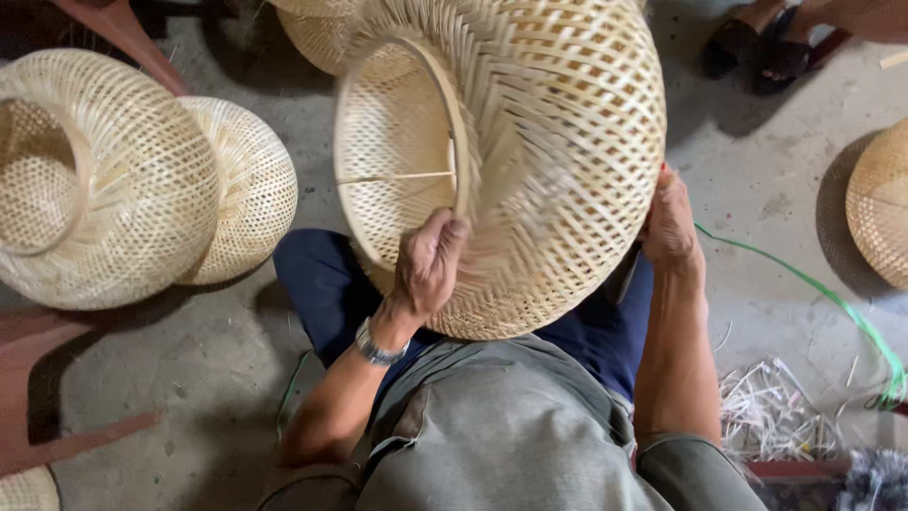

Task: The person sits on the floor and uses a red-handled tool to trim and adjust the woven bamboo strips on the rim of a large basket. They rotate the basket to access different sections of the rim, ensuring the edges are even and secure.

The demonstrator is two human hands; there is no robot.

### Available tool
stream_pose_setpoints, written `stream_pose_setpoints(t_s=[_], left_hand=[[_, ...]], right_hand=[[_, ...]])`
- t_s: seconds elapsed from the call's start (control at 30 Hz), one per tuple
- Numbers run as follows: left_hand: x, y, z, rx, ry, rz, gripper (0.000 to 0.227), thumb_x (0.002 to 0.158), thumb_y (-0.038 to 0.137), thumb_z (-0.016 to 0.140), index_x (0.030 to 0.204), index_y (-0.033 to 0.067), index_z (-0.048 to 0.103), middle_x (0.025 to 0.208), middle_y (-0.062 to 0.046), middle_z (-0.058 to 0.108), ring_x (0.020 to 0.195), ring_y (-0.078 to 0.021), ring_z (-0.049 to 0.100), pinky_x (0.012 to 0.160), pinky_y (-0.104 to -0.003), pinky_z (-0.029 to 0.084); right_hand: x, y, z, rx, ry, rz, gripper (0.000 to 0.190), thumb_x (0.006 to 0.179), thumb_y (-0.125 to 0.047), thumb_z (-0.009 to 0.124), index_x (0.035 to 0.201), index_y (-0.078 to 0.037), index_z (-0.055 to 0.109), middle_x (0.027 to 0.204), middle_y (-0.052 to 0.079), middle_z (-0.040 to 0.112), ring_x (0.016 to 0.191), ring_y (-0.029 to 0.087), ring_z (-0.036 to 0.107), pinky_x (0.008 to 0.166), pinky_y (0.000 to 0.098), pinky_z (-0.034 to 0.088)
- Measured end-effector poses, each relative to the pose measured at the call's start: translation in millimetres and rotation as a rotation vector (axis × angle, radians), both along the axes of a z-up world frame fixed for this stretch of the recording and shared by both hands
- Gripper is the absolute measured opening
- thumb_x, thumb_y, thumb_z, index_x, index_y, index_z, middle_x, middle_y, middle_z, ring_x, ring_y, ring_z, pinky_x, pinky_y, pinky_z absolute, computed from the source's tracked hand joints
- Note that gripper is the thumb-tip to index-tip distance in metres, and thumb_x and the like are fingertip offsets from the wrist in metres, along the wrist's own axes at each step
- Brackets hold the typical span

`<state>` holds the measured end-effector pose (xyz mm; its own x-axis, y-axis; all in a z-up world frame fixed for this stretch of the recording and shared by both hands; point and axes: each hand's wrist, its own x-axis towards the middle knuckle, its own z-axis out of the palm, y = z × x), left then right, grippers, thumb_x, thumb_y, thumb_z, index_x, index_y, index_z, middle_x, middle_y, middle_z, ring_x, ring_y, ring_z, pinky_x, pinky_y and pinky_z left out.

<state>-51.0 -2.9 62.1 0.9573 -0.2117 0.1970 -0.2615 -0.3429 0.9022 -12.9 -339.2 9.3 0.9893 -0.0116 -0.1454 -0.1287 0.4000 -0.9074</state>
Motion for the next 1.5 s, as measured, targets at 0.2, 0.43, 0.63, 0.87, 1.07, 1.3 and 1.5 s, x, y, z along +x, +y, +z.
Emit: stream_pose_setpoints(t_s=[0.2,0.43,0.63,0.87,1.07,1.3,1.5], left_hand=[[61.5,2.7,29.1,-0.414,0.338,-0.218,0.064,0.106,0.063,0.033,0.125,0.0081,0.06,0.088,0.0,0.063,0.078,-0.0096,0.063,0.067,-0.028,0.056],[78.4,-15.6,62.9,-0.867,0.488,-0.145,0.038,0.098,0.038,0.067,0.118,0.006,0.06,0.11,-0.001,0.066,0.102,-0.0067,0.062,0.093,-0.023,0.053],[74.0,-28.7,55.5,-0.924,0.236,0.028,0.025,0.102,0.03,0.072,0.093,0.0108,0.059,0.079,0.007,0.048,0.071,-0.006,0.041,0.064,-0.023,0.035],[58.6,-43.5,77.3,-0.831,-0.031,-0.025,0.032,0.106,0.03,0.074,0.089,0.0088,0.058,0.07,0.005,0.049,0.062,-0.0064,0.037,0.061,-0.025,0.031],[55.5,-55.1,107.9,-0.629,-0.211,-0.026,0.029,0.103,0.028,0.076,0.102,0.0115,0.051,0.078,0.005,0.051,0.061,-0.0046,0.045,0.053,-0.02,0.041],[22.1,-32.6,126.1,-0.635,-0.253,0.137,0.027,0.104,0.018,0.076,0.109,0.0035,0.054,0.085,0.002,0.055,0.071,-0.0054,0.047,0.066,-0.02,0.043],[8.6,-13.5,143.4,-0.731,-0.237,0.212,0.042,0.1,0.014,0.075,0.131,-0.0038,0.055,0.121,-0.009,0.066,0.106,-0.0129,0.06,0.1,-0.028,0.05]], right_hand=[[1.2,9.9,-6.6,-0.059,0.035,0.023,0.044,0.098,-0.035,0.067,0.136,-0.012,0.06,0.074,-0.01,0.055,0.049,0.0,0.04,0.042,0.0193,0.032],[24.5,31.8,27.0,-0.189,0.077,-0.155,0.033,0.112,-0.039,0.053,0.116,-0.011,0.068,0.064,-0.008,0.049,0.044,0.001,0.036,0.039,0.0199,0.027],[34.5,46.0,62.1,-0.713,-0.248,-0.278,0.046,0.113,-0.042,0.049,0.119,-0.002,0.069,0.091,-0.003,0.072,0.082,0.002,0.063,0.072,0.0187,0.05],[44.2,51.7,36.6,-0.406,-0.224,-0.283,0.046,0.115,-0.041,0.046,0.108,-0.002,0.069,0.083,0.0,0.068,0.067,0.005,0.058,0.058,0.0232,0.05],[65.8,63.1,14.2,-0.114,-0.309,-0.193,0.04,0.118,-0.036,0.046,0.108,-0.004,0.068,0.082,-0.002,0.067,0.061,0.005,0.056,0.049,0.0228,0.049],[69.0,111.5,38.4,-0.013,-0.307,-0.124,0.038,0.114,-0.032,0.049,0.109,-0.001,0.07,0.087,-0.004,0.068,0.072,0.002,0.056,0.063,0.0209,0.049],[67.0,133.0,69.0,-0.086,-0.261,-0.065,0.039,0.113,-0.034,0.052,0.106,0.0,0.068,0.088,-0.004,0.066,0.075,0.002,0.055,0.066,0.0211,0.048]])
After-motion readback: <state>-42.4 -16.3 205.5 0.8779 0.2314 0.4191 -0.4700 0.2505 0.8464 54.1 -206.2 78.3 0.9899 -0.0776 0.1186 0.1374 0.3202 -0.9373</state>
